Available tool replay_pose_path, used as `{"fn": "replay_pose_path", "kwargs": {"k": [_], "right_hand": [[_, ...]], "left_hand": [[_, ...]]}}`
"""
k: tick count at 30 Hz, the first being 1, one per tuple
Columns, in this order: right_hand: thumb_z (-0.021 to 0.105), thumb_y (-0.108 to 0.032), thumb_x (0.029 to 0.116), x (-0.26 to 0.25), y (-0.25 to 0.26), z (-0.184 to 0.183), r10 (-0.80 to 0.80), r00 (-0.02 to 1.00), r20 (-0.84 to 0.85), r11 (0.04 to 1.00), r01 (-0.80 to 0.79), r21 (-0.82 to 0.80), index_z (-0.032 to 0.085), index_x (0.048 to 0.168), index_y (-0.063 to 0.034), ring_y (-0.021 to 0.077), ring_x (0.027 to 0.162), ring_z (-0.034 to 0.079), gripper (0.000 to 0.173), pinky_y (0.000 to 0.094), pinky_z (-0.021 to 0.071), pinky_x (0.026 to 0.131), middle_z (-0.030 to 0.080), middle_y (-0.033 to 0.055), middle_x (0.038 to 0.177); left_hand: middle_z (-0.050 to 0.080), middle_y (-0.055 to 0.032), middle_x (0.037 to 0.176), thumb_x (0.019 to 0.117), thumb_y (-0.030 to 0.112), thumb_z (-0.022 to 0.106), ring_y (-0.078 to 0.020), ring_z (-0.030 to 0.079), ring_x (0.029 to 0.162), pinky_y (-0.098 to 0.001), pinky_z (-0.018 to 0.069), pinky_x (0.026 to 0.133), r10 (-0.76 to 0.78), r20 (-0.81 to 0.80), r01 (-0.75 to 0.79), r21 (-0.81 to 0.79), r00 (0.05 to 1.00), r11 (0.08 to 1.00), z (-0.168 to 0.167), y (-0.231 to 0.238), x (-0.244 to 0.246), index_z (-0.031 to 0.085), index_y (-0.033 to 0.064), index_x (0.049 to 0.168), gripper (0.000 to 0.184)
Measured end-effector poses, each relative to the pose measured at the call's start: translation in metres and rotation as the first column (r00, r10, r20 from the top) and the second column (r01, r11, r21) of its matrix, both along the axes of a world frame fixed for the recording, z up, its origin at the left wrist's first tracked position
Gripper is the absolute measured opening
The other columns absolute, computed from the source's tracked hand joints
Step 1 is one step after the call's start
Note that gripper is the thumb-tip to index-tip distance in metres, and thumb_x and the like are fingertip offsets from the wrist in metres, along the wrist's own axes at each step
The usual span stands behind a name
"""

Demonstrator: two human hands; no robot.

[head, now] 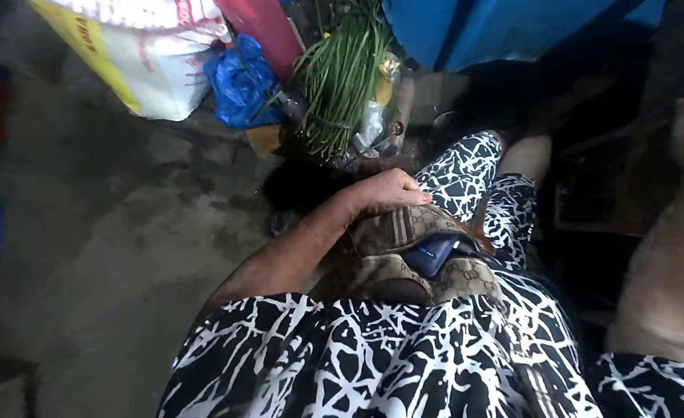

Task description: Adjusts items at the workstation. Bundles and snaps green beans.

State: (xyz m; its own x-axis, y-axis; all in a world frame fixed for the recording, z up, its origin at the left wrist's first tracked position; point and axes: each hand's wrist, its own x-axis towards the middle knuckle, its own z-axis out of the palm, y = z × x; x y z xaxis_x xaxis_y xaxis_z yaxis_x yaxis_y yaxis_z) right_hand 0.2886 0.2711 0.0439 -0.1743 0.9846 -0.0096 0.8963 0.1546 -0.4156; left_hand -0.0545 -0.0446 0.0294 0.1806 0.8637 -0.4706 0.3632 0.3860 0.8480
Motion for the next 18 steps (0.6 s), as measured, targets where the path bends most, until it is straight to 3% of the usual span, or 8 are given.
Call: {"fn": "replay_pose_path", "kwargs": {"k": [3,5,10,14,18], "right_hand": [[0.052,-0.046,0.1006,0.001,0.014,-0.007,0.030,1.000,-0.005,0.999,-0.030,0.039,0.048,0.148,-0.0156,0.0456,0.124,0.060,0.056,0.0720,0.0446,0.098,0.060,0.0247,0.137],[0.054,-0.049,0.0950,0.004,0.037,-0.017,0.042,0.998,0.037,0.995,-0.045,0.092,0.051,0.145,-0.0180,0.0439,0.124,0.060,0.059,0.0708,0.0445,0.099,0.062,0.0239,0.134],[0.050,-0.056,0.0987,0.010,0.025,-0.015,0.013,0.999,0.039,0.998,-0.016,0.067,0.044,0.151,-0.0200,0.0495,0.122,0.059,0.064,0.0759,0.0443,0.093,0.060,0.0256,0.136],[0.052,-0.050,0.1004,-0.004,0.019,-0.004,0.039,0.999,0.033,0.998,-0.040,0.049,0.045,0.151,-0.0140,0.0530,0.127,0.054,0.063,0.0770,0.0395,0.100,0.056,0.0308,0.139],[0.057,-0.042,0.1001,-0.012,0.015,0.001,0.008,0.999,0.053,0.999,-0.010,0.044,0.048,0.148,-0.0128,0.0531,0.121,0.058,0.057,0.0764,0.0427,0.095,0.061,0.0317,0.131]], "left_hand": [[0.047,-0.0005,0.058,0.1062,0.028,0.056,-0.0079,0.043,0.053,-0.0268,0.0359,0.053,0.028,-0.044,-0.030,-0.041,0.999,0.999,0.005,0.006,-0.002,0.057,0.0058,0.066,0.046],[0.046,-0.0009,0.059,0.1066,0.028,0.056,-0.0092,0.043,0.054,-0.0283,0.0357,0.054,0.037,-0.075,-0.039,-0.029,0.997,0.999,0.007,0.012,0.000,0.056,0.0058,0.066,0.047],[0.047,-0.0018,0.063,0.1046,0.029,0.060,-0.0105,0.044,0.058,-0.0308,0.0368,0.057,0.033,-0.098,-0.032,0.011,0.995,0.999,-0.006,0.015,-0.003,0.059,0.0036,0.069,0.043],[0.058,-0.0050,0.075,0.1031,0.031,0.062,-0.0102,0.051,0.067,-0.0323,0.0460,0.067,0.104,-0.050,-0.108,-0.106,0.993,0.988,-0.056,-0.019,-0.005,0.066,-0.0002,0.086,0.036],[0.060,-0.0066,0.086,0.1084,0.040,0.049,-0.0118,0.052,0.075,-0.0346,0.0465,0.074,0.190,-0.053,-0.197,-0.219,0.980,0.956,-0.073,-0.026,0.001,0.069,0.0006,0.102,0.044]]}}
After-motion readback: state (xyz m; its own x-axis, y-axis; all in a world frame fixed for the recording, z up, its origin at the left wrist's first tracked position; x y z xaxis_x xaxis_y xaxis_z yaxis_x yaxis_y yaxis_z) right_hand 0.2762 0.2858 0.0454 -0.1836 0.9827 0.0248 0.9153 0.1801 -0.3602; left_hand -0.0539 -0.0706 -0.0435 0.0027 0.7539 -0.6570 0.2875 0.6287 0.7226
